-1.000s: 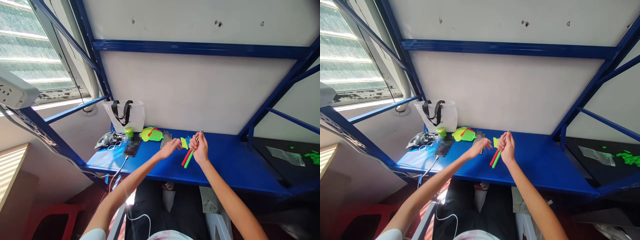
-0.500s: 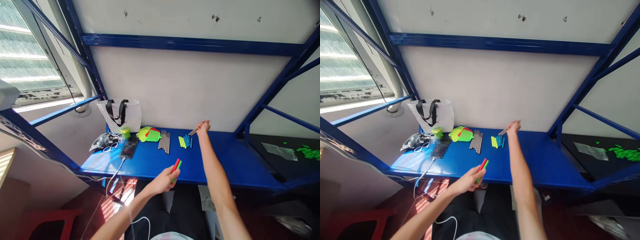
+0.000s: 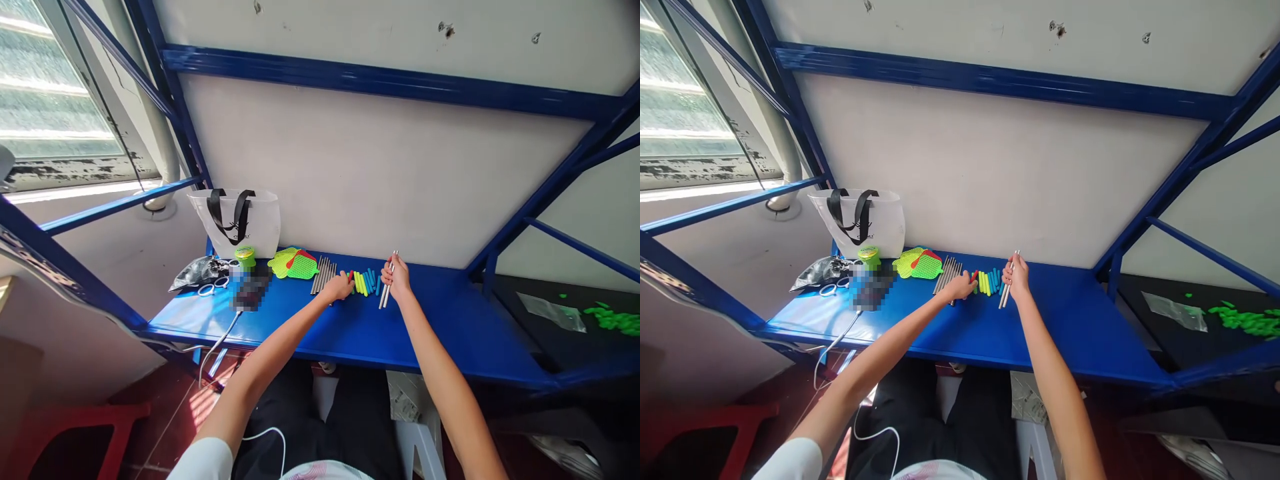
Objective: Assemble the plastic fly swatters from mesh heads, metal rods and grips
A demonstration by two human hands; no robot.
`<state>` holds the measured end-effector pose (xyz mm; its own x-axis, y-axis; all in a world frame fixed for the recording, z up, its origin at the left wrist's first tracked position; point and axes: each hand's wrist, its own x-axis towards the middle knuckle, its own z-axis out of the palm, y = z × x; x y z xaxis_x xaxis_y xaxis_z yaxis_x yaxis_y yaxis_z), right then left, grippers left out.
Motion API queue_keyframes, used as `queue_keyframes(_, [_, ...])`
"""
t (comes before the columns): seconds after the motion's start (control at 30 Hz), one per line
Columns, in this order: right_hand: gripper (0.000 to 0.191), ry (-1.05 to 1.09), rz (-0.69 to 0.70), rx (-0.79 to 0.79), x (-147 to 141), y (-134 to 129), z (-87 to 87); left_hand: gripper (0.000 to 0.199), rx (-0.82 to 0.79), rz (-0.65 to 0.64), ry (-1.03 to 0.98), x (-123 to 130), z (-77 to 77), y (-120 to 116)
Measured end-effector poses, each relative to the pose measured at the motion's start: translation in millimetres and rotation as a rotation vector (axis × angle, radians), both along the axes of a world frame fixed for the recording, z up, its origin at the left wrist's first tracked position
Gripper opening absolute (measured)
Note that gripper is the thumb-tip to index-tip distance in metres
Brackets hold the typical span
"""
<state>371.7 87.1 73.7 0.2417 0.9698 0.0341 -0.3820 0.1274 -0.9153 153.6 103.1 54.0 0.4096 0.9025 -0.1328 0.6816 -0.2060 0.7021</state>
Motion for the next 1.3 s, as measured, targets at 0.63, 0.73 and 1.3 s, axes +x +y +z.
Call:
queue_keyframes(0.63, [0.06, -0.61, 0.015, -0.199, -115.3, 42.8, -72.4, 0.024, 0.62, 0.128, 0.019, -76.2, -60.8, -13.9])
queue_keyframes(0.73, [0.062, -0.869, 0.04, -0.15, -100.9, 37.8, -73.6, 0.027, 0.668, 0.059, 0.015, -70.3, -64.7, -3.7])
queue_keyframes(1.3, [0.037, -1.766, -0.168, 0.315, -73.9, -0.7, -75.3, 0.029, 0.735, 0.0, 0.104, -47.7, -77.0, 11.8])
